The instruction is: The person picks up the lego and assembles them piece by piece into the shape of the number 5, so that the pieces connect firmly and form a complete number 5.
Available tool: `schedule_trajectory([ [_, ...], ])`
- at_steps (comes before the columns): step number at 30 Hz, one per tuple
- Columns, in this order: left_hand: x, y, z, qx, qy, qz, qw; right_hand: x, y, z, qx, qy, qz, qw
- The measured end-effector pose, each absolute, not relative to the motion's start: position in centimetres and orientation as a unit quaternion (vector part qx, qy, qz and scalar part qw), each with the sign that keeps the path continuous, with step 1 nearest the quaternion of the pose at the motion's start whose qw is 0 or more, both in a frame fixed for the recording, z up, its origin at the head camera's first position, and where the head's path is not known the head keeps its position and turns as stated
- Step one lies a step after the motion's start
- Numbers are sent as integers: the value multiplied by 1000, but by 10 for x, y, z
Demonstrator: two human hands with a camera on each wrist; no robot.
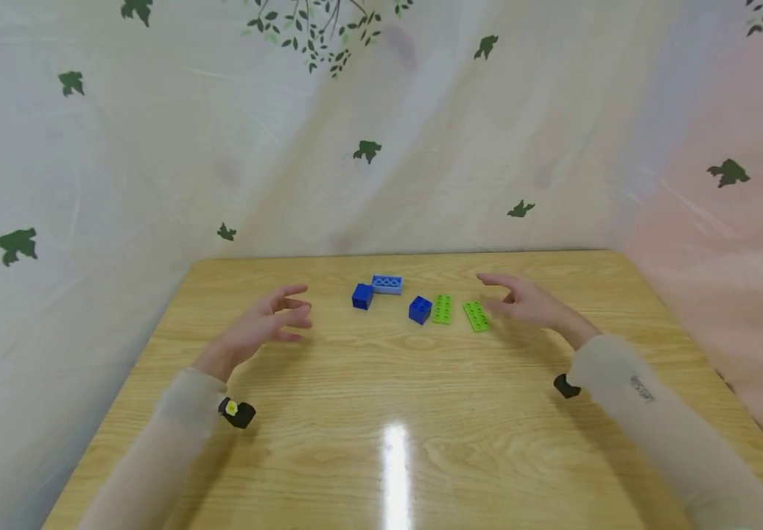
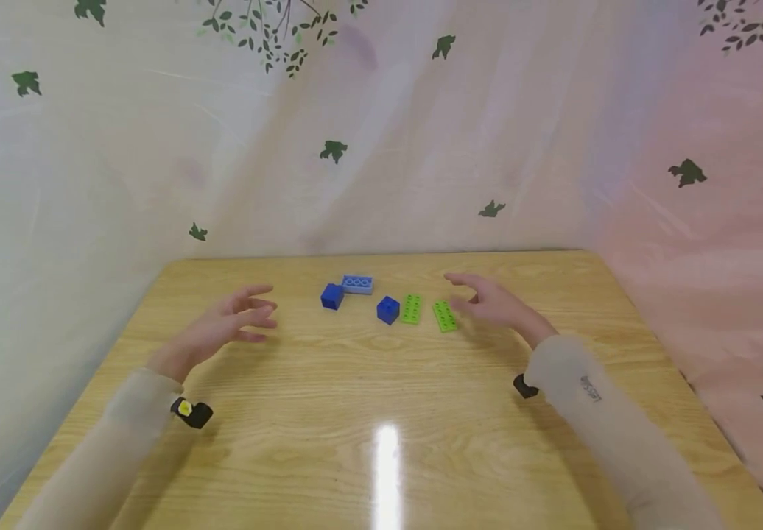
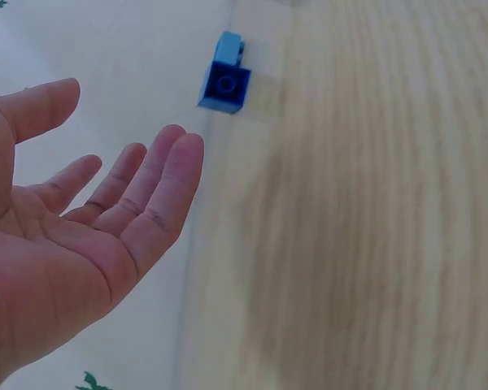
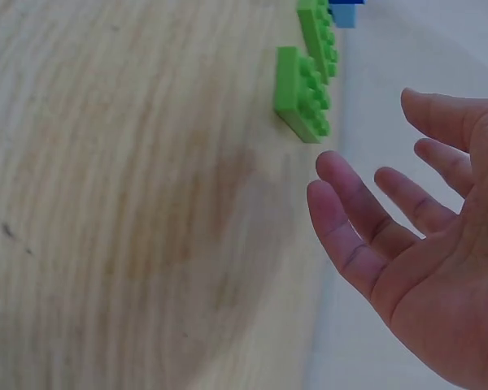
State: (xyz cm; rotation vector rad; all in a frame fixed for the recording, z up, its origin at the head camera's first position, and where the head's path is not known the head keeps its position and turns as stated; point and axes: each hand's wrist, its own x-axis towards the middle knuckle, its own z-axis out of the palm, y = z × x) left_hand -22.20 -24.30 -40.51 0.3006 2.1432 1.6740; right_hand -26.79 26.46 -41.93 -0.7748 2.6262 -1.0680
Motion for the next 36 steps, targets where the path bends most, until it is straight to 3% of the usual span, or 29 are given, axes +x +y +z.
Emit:
schedule_trajectory([
  [12,-209,-209,-433,115,728,594,323,-257,248,-445,-274,888,-343,138],
  [18,-206,-198,-440,120,730,587,328,-251,243,-438,-255,891,-347,147],
  [27,-205,-192,-445,115,731,580,342,-237,226,-431,-146,883,-386,225],
  [36,-205,-179,-448,136,720,584,349,-228,207,-435,-125,882,-380,251],
])
